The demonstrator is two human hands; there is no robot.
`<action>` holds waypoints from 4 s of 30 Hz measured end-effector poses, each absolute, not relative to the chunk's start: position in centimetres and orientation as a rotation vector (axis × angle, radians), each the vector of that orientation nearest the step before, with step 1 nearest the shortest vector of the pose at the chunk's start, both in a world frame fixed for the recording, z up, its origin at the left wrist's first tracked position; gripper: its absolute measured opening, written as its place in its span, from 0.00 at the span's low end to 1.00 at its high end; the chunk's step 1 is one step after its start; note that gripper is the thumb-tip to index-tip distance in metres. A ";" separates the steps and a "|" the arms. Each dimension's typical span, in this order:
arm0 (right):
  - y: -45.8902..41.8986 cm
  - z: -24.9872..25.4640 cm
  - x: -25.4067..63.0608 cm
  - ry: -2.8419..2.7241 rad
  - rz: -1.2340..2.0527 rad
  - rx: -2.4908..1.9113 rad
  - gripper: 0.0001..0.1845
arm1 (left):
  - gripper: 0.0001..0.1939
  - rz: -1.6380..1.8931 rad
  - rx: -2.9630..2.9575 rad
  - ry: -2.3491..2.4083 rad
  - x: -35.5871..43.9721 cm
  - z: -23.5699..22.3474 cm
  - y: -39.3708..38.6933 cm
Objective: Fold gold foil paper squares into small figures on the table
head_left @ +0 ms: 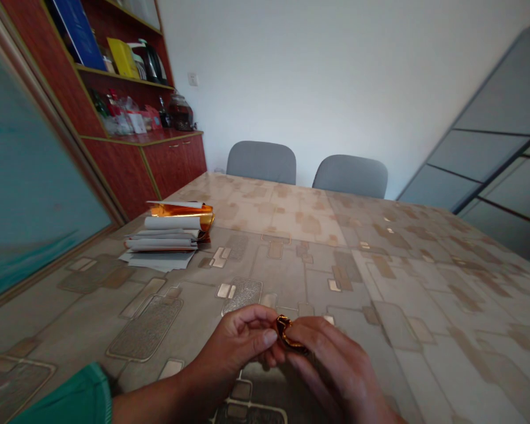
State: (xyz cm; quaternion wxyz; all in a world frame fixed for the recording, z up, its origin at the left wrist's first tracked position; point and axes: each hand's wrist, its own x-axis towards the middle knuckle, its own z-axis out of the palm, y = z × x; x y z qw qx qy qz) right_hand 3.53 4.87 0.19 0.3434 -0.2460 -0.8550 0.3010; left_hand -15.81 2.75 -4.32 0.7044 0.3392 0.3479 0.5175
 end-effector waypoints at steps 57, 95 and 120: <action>5.0 -0.2 2.7 -2.152 0.661 -0.627 0.11 | 0.17 1.124 0.744 0.730 -15.7 -3.8 3.0; 5.3 -0.7 3.3 -2.161 0.828 -0.563 0.10 | 0.09 1.002 2.206 0.932 -19.2 -0.4 3.7; 3.8 -0.4 2.1 -1.989 0.663 -0.590 0.10 | 0.16 1.022 0.341 0.514 -14.0 -3.2 0.6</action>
